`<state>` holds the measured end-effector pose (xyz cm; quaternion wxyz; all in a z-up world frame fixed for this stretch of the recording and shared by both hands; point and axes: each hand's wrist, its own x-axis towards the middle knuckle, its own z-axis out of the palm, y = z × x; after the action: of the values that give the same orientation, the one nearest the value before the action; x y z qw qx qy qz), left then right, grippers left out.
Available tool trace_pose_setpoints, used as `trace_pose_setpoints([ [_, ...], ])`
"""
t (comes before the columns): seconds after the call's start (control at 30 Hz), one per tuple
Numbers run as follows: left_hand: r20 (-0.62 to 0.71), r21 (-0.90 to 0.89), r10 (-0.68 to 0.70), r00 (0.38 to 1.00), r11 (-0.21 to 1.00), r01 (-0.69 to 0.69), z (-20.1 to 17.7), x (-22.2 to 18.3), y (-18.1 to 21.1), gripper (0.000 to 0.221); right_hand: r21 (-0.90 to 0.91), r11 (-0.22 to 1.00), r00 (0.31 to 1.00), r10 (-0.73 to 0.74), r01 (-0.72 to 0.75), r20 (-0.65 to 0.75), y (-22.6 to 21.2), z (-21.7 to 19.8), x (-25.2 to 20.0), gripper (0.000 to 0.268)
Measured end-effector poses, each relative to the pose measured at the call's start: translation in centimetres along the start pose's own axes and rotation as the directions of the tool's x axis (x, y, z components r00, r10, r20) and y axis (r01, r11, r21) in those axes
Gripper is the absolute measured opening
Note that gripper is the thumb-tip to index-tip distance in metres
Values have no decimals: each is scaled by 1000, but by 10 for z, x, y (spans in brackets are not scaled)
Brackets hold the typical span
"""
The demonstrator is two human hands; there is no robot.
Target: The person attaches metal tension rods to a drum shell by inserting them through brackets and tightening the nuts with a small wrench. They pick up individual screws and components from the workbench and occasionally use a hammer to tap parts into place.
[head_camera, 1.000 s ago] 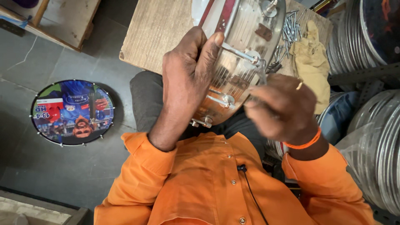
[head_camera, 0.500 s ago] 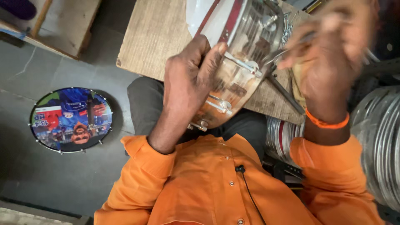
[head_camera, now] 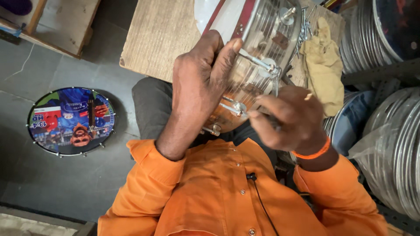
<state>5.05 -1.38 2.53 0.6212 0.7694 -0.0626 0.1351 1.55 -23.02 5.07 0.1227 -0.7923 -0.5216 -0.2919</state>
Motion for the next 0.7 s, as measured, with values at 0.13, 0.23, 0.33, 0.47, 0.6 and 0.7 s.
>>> trace_pose_setpoints([
  [0.13,6,-21,52,999,998,-52,2,-5,1,40,401,839,915,404,-368,-6,10,1,3,8],
  [0.23,45,21,37,998,999,-38,3,-11,2,39,747,308,620,765,-589,174,44,-12,5,21],
  [0.33,6,36,41,999,998,-41,3,-6,5,38,828,270,619,777,-491,114,64,-10,9,25],
  [0.47,-21,-14,75,997,997,-75,-3,3,-3,38,785,548,726,660,-288,-194,50,-21,-15,22],
  [0.6,-15,-17,67,998,998,-67,-1,4,-4,38,727,685,987,140,-44,-72,69,-20,-39,29],
  [0.7,-25,-12,86,996,996,-87,1,3,-4,38,475,851,943,312,-223,-116,29,-5,-43,13],
])
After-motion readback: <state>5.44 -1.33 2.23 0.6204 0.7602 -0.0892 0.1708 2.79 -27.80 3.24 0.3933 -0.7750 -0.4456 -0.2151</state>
